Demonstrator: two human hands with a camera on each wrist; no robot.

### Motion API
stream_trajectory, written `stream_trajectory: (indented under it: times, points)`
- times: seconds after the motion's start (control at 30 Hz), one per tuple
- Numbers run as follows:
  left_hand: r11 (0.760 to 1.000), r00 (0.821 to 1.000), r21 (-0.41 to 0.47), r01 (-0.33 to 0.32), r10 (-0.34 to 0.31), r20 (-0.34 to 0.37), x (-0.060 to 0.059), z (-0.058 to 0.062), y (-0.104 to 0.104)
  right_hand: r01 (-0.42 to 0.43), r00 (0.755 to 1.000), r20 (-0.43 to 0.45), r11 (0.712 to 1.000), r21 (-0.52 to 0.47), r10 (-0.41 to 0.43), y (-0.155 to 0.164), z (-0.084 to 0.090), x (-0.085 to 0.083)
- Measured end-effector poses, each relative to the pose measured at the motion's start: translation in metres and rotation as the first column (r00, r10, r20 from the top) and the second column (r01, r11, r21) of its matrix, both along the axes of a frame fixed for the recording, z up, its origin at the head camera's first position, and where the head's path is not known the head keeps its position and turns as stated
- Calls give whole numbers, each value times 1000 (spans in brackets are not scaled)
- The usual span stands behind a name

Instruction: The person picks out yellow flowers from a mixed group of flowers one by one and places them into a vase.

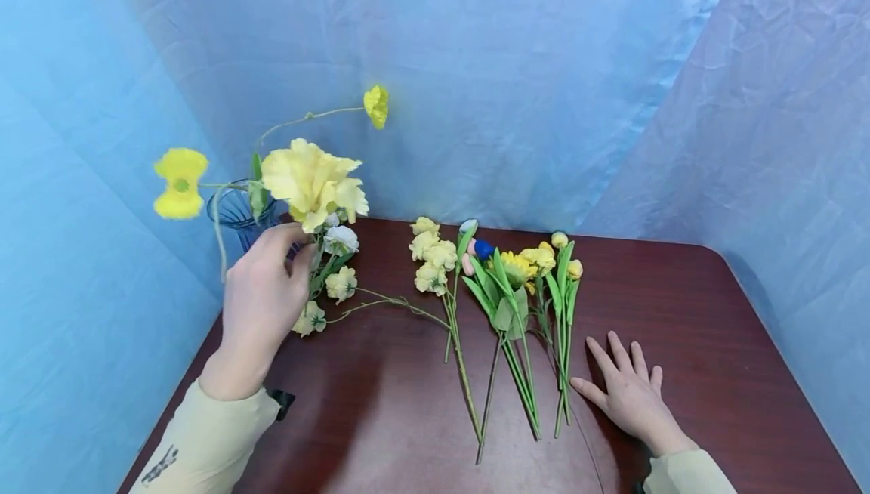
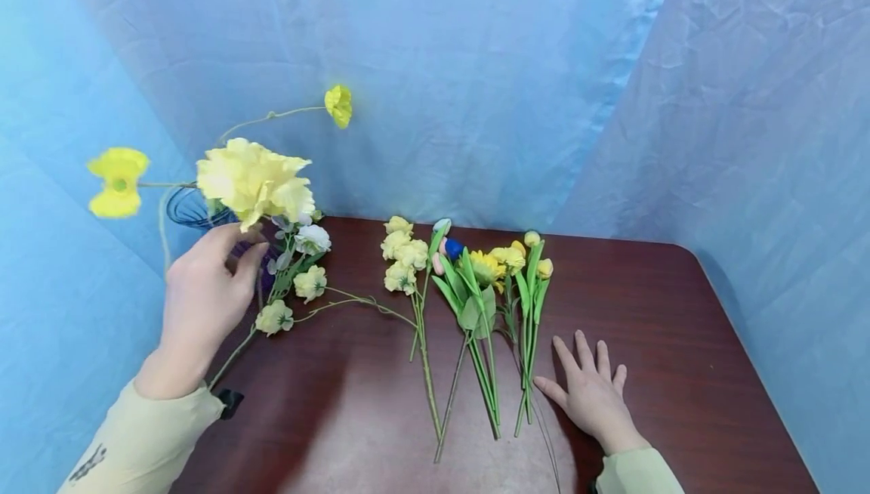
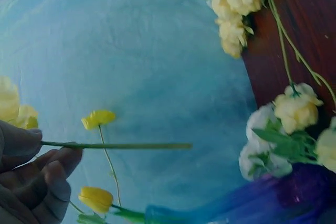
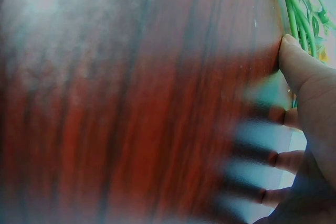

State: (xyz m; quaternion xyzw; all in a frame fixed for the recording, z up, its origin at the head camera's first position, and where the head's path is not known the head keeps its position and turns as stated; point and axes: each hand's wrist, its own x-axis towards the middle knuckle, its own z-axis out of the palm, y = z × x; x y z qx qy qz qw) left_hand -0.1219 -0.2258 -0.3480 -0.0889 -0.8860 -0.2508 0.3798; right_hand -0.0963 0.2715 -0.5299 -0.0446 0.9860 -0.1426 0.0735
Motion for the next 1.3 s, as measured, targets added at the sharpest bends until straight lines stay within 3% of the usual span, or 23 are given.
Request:
stream_trajectory:
  times: [0.13, 0.3, 0.5, 0.67, 0.77, 1.0, 1.3]
  points:
    - [996, 994, 68, -65, 70, -85, 11, -6, -12, 1, 1000, 2, 1000, 0, -1, 0, 0, 0]
    - [967, 966, 208, -148, 186, -177, 19, -16, -28, 2, 1000, -2, 1000, -16, -2, 0, 1, 0]
    - [898, 921, 383, -216, 317, -224, 18, -20, -48, 6, 1000, 2, 1000, -21, -6, 0, 0, 0]
    - [820, 889, 517, -246, 403, -216, 18, -17, -57, 6, 1000, 5, 1000, -26, -6, 1, -2, 1]
    - [795, 875, 551, -253, 431, -220, 22, -17, -58, 4, 1000, -1, 1000, -29, -4, 1, -2, 1]
    - [827, 871, 532, -183, 387, -302, 33, -23, -41, -1, 1000, -6, 1000, -24, 1, -1, 1, 1]
    - [908, 892, 410, -91, 257, -372, 21, -32, -24, 0, 1000, -2, 1000, -31, 0, -1, 0, 1]
